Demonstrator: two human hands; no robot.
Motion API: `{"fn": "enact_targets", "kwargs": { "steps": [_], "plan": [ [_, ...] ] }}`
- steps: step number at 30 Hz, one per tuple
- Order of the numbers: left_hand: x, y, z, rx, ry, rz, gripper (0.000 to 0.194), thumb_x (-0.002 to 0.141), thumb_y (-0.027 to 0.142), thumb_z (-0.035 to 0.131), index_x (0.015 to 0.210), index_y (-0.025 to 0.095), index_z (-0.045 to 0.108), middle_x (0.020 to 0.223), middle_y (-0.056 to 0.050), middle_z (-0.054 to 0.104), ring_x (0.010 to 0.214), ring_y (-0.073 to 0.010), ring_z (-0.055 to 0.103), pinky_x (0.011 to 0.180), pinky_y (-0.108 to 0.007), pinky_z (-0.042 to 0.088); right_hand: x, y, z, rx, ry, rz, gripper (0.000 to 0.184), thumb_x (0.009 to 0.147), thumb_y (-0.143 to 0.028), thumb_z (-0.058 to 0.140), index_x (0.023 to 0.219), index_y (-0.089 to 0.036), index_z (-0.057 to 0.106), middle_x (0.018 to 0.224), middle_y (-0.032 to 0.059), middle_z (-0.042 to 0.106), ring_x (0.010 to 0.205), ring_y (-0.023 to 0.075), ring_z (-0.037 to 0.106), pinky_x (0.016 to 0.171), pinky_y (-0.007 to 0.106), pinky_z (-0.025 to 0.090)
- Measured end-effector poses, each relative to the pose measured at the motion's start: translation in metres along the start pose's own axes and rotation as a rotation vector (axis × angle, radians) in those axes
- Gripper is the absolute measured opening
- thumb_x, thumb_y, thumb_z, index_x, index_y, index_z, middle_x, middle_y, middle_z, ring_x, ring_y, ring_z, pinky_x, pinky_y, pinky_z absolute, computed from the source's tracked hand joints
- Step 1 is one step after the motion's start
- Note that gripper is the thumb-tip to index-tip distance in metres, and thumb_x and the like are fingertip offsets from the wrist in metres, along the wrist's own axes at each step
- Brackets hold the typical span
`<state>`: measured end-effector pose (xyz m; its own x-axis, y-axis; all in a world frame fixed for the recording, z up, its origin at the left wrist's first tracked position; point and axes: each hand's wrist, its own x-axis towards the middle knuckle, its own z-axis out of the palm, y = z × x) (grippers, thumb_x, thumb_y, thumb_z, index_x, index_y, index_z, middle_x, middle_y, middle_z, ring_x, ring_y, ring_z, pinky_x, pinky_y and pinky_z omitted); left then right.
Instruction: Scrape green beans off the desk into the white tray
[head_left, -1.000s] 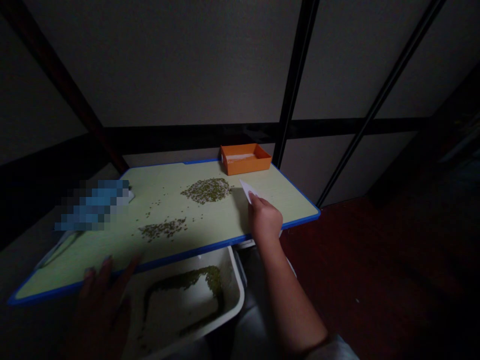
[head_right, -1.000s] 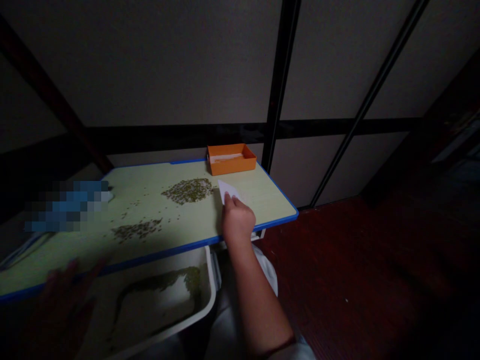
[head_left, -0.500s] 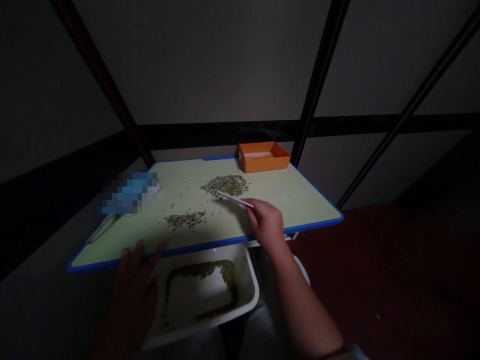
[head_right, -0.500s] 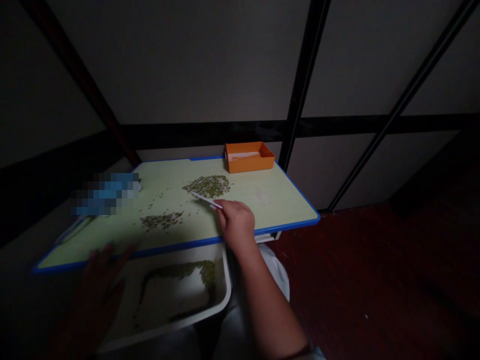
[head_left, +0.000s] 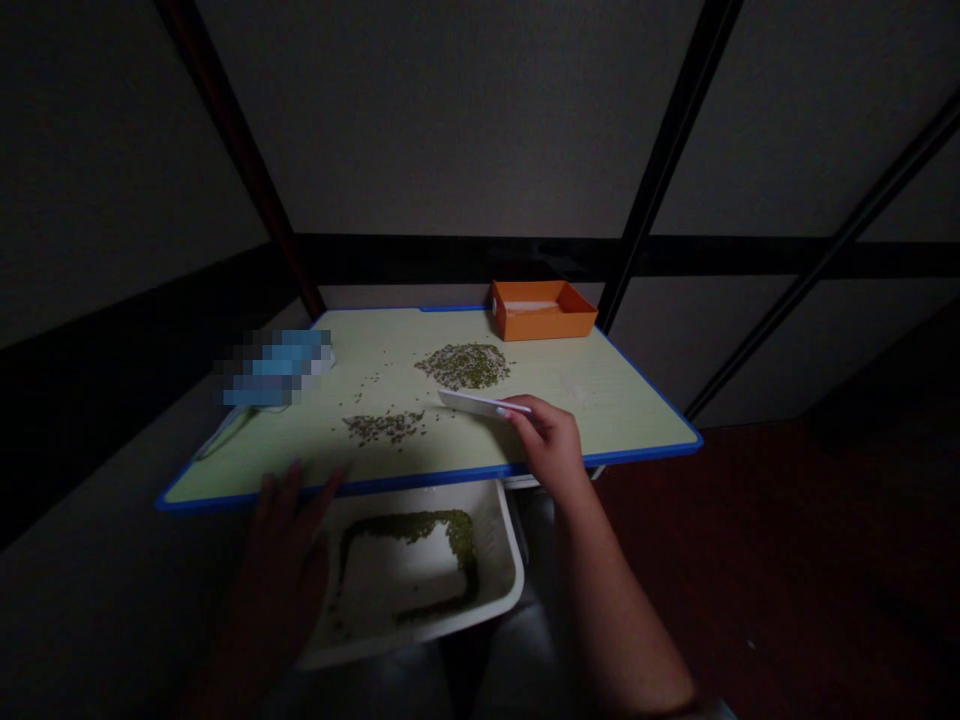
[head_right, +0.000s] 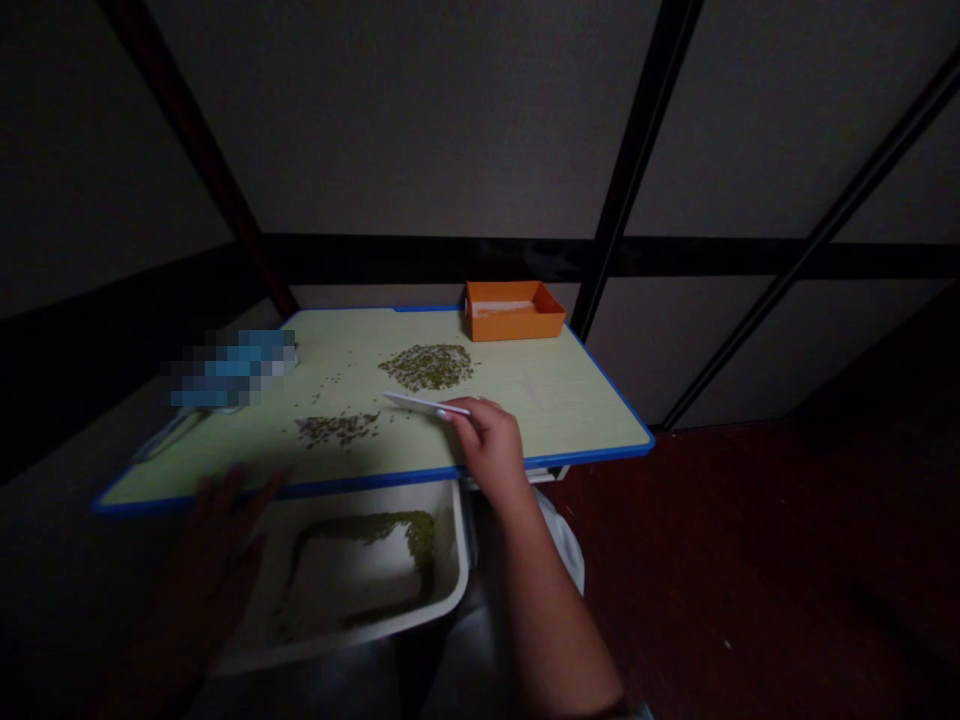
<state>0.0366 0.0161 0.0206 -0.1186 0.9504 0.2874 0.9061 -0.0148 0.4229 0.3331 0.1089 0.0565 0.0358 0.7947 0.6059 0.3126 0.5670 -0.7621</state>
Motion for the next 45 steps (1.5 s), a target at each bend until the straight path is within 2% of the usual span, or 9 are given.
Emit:
{"fn": "enact_targets", "kwargs": {
  "steps": [6,13,26,31,38,42,45],
  "plan": [
    [0.001,0.004,-0.003,0.0,-0.018,-0.01,0.051,0.091,0.031,0.03,0.139,0.024,0.047,0.163,-0.016,0.025,0.153,-0.0336,0.009,0.122,-0.061,0.023,-0.001,-0.001,-0.007,0.056,-0.011,0.057,0.015,0.085,-0.028,0.062,0.079,-0.024,0.075,0.082,0.0021,0.078,0.077,0.0199,0.068,0.081,0.032,0.048],
    [0.001,0.006,-0.003,0.001,-0.032,-0.014,0.054,0.092,0.035,0.026,0.139,0.02,0.046,0.164,-0.017,0.022,0.153,-0.0323,0.007,0.123,-0.059,0.022,-0.005,0.0,-0.015,0.122,-0.028,0.105,0.014,0.083,-0.031,0.065,0.079,-0.023,0.076,0.083,0.0028,0.078,0.078,0.0197,0.067,0.08,0.034,0.047],
    [0.001,0.007,-0.005,0.008,-0.04,-0.024,0.053,0.09,0.03,0.029,0.14,0.021,0.046,0.163,-0.017,0.023,0.153,-0.034,0.007,0.122,-0.06,0.022,-0.008,-0.004,-0.023,0.124,-0.003,0.107,0.013,0.081,-0.031,0.068,0.075,-0.022,0.074,0.076,0.0008,0.076,0.073,0.0185,0.067,0.081,0.034,0.049],
    [0.003,0.007,-0.003,0.008,-0.029,-0.02,0.052,0.09,0.029,0.03,0.138,0.022,0.048,0.163,-0.017,0.024,0.152,-0.0351,0.008,0.121,-0.063,0.023,-0.01,-0.006,-0.025,0.147,-0.009,0.107,0.012,0.08,-0.03,0.069,0.074,-0.022,0.075,0.075,0.0015,0.075,0.074,0.0183,0.067,0.073,0.03,0.051],
    [0.0,0.005,-0.001,0.001,-0.017,-0.003,0.052,0.091,0.031,0.03,0.14,0.024,0.046,0.163,-0.015,0.024,0.153,-0.032,0.007,0.122,-0.059,0.023,-0.017,-0.02,-0.017,0.207,-0.101,0.15,0.015,0.081,-0.032,0.069,0.076,-0.02,0.075,0.071,0.0015,0.074,0.065,0.0158,0.065,0.06,0.025,0.05],
    [0.0,0.004,-0.002,-0.002,-0.009,-0.004,0.051,0.09,0.03,0.031,0.138,0.022,0.049,0.163,-0.016,0.026,0.153,-0.0332,0.009,0.122,-0.06,0.023,-0.023,-0.032,-0.008,0.232,-0.183,0.129,0.015,0.084,-0.029,0.067,0.079,-0.019,0.077,0.077,0.0029,0.078,0.071,0.0166,0.069,0.064,0.024,0.052],
    [0.001,0.006,-0.003,-0.005,-0.001,-0.002,0.05,0.09,0.029,0.032,0.137,0.024,0.05,0.162,-0.015,0.027,0.153,-0.0337,0.011,0.121,-0.062,0.023,-0.028,-0.042,-0.002,0.221,-0.239,0.045,0.015,0.087,-0.026,0.065,0.082,-0.02,0.078,0.081,0.0035,0.079,0.075,0.0169,0.072,0.069,0.025,0.054]
  ]
}}
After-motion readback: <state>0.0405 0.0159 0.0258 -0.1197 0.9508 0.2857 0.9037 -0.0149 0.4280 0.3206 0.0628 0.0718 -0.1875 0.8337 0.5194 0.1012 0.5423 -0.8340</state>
